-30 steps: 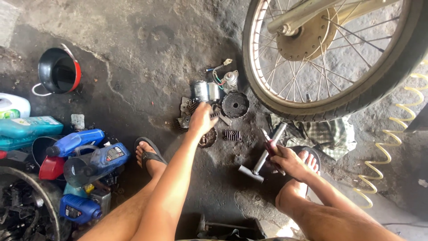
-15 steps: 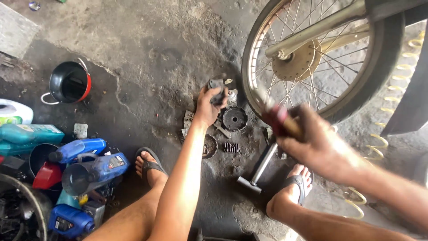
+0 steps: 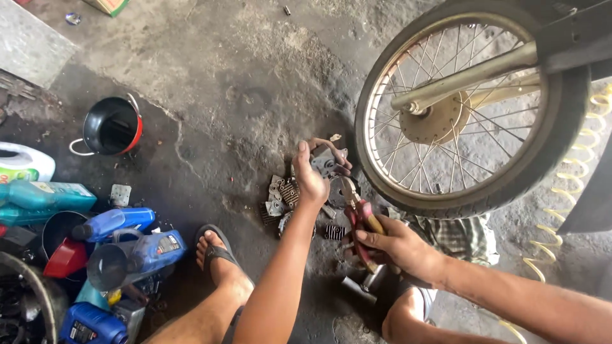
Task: Disassembling and repairing motorcycle engine components using pliers and other hand tools.
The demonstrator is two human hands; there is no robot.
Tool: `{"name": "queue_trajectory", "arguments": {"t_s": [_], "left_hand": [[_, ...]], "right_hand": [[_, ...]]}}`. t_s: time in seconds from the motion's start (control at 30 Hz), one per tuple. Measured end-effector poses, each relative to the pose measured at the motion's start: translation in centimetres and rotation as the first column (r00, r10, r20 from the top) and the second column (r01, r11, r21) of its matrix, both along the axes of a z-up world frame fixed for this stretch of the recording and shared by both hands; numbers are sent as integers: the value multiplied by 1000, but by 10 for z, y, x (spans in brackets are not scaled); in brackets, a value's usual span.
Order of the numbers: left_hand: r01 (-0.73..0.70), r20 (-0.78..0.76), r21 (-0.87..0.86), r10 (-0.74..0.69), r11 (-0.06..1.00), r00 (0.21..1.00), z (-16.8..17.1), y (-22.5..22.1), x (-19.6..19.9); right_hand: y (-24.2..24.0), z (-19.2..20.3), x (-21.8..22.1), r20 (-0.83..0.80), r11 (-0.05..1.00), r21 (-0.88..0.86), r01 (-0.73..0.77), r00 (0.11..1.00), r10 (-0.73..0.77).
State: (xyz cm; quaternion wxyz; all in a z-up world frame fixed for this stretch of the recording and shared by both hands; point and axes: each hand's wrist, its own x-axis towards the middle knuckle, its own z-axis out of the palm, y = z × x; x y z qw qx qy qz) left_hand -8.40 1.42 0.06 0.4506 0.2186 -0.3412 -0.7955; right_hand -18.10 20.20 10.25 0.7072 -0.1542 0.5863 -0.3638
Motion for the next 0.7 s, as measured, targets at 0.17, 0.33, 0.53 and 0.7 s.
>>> {"name": "queue_trajectory", "arguments": {"t_s": [0.17,0.33,0.53,0.7], "left_hand": [[-54,15,-135,56,989,998,-2,2,-3],[-56,44,-160,63,986,997,7,9,-2],[-32,39,-118,36,993,999,9,13,-4],[-60,30,-173,66,983,997,10,15,-3]], "right_hand": [[-11,10,-6,158,997,-52,64,986,-56],[-13,9,-11,190,997,-64,43,981,-30],[-16,15,-12,179,997,-34,62,982,-55],[-17,20,-13,235,996,-5,85,969,-81]]}}
